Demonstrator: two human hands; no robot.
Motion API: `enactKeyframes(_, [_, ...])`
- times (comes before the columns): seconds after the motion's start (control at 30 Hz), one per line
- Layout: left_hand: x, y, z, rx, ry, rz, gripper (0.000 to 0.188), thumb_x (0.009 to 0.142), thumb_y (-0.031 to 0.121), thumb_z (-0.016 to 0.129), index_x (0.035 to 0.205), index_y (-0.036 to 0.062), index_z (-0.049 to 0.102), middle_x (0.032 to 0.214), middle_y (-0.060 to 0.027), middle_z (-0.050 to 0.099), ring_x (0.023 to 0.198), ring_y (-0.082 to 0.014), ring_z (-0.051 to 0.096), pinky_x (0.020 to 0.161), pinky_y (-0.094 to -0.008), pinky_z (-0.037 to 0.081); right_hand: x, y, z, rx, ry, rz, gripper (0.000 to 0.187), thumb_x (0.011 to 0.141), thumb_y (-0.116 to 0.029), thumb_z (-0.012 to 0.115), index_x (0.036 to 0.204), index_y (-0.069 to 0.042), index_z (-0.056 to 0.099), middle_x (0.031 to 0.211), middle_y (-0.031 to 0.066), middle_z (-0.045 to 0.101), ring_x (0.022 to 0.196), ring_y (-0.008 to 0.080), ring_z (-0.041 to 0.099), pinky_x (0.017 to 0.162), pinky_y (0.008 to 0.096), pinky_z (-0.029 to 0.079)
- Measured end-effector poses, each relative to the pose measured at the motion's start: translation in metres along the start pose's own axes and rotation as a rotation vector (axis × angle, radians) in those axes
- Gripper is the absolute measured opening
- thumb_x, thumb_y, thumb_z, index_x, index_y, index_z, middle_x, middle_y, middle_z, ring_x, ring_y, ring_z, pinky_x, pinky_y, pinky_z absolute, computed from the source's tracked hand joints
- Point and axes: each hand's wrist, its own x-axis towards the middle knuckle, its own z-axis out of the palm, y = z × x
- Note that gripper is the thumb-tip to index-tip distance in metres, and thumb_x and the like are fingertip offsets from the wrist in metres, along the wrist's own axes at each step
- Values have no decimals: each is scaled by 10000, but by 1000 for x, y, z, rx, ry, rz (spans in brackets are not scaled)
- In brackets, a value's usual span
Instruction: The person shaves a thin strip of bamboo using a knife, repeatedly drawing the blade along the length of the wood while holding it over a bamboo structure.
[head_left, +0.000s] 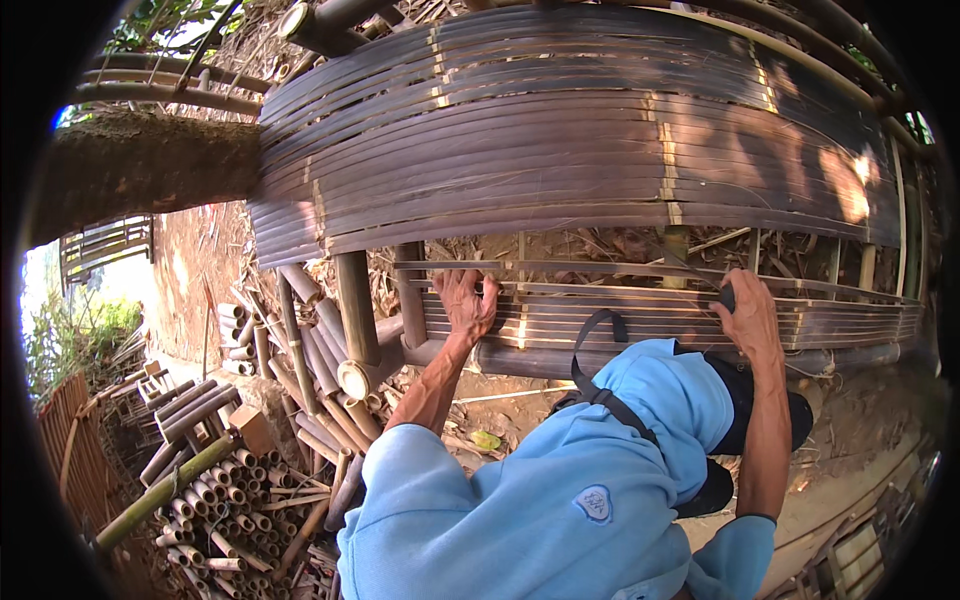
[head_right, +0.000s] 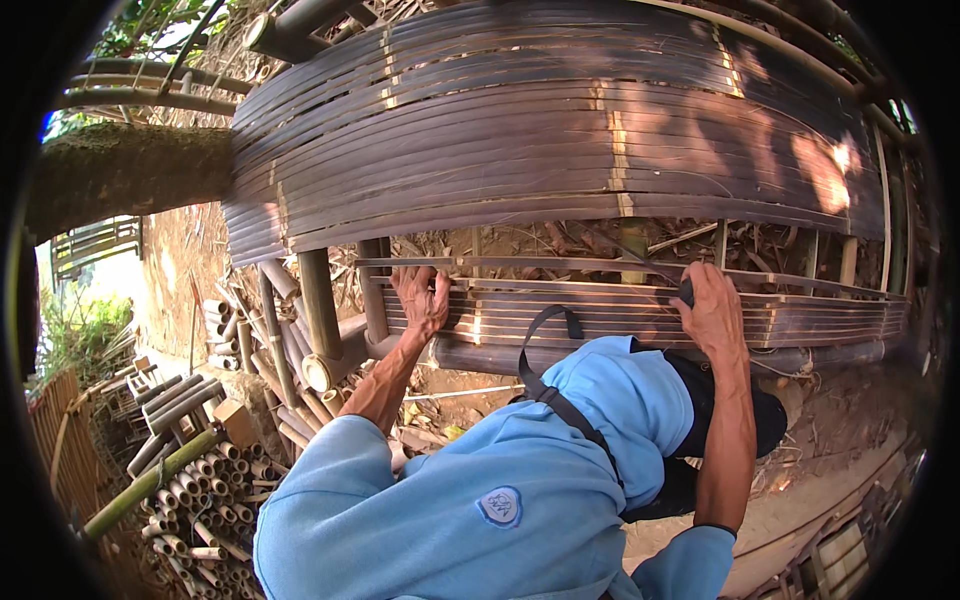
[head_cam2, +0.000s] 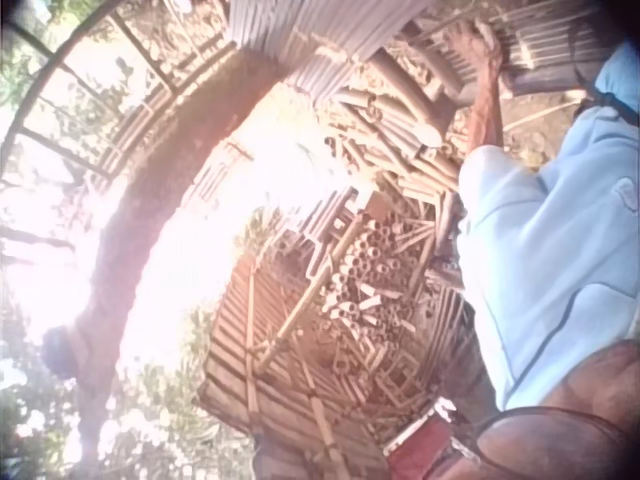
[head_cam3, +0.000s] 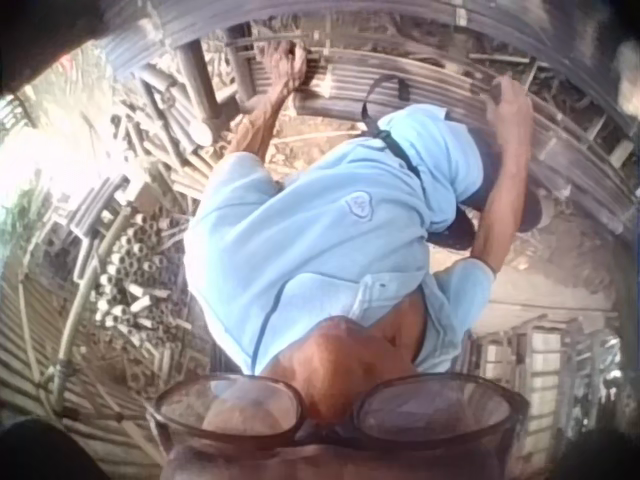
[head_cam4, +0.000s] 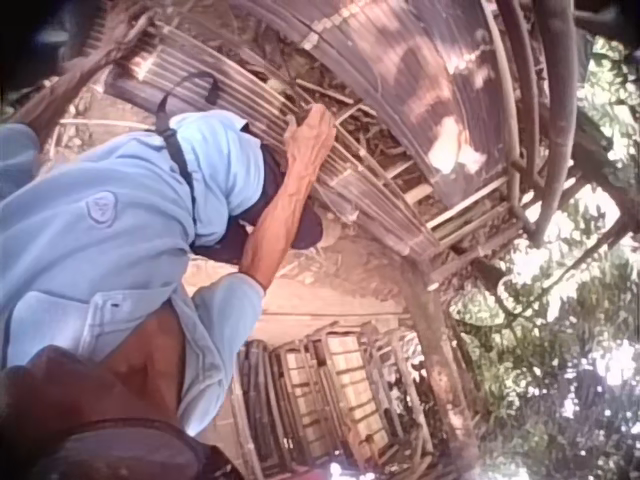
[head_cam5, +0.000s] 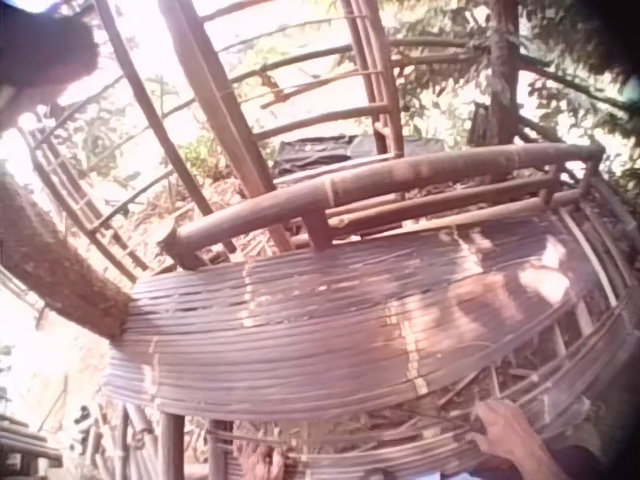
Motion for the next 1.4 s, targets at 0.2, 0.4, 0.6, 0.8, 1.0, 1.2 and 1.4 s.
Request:
enactKeyframes(0.2, [-7,4,2,-30,-77,-18,255,908,312,616,910,57,602,915,-143,584,951,-358,536,918,-520,349,-9,-10,-37,-35,-64,-54,430,718,9,815,1039,-49,536,1013,168,624,991,410,593,836,483,446])
enactKeyframes(0.4, [-6,12,6,-37,-76,-28,266,923,307,589,907,46,547,933,-166,519,946,-377,488,913,-544,335,-10,-6,-36,-44,-55,-73,441,712,25,813,1040,-47,527,1000,176,625,980,422,592,832,488,448])
enactKeyframes(0.6, [-15,13,8,29,0,-44,275,943,300,554,971,27,550,1006,-213,466,998,-403,444,921,-560,321,-10,-5,-34,22,-72,-42,450,705,25,820,1029,-46,516,972,184,626,975,440,585,817,499,448])
enactKeyframes(0.8, [-10,20,2,35,-78,-51,246,938,232,574,1069,27,538,1086,-230,465,1047,-422,435,920,-570,333,-10,1,-33,10,-54,-51,409,702,21,808,997,-41,532,928,159,634,954,409,594,843,480,458])
enactKeyframes(1.0, [-33,34,-23,64,37,88,458,827,246,732,1159,22,508,1108,-178,442,1095,-361,420,955,-519,284,0,-7,-33,17,32,-285,357,618,62,732,920,-50,575,1134,110,588,1087,344,579,911,470,461])
enactKeyframes(1.2, [27,5,-14,133,121,45,346,853,283,714,1121,74,650,1031,-133,556,1065,-324,524,998,-502,296,21,14,14,-29,-76,-312,307,621,64,733,870,-68,610,1155,87,618,1097,324,593,941,452,469])
enactKeyframes(1.4, [21,9,11,34,77,-24,240,848,287,628,790,56,597,871,-133,561,934,-333,532,936,-487,334,4,-2,-17,-20,-134,-236,307,660,12,778,897,-96,617,996,84,581,1049,290,572,927,417,429])
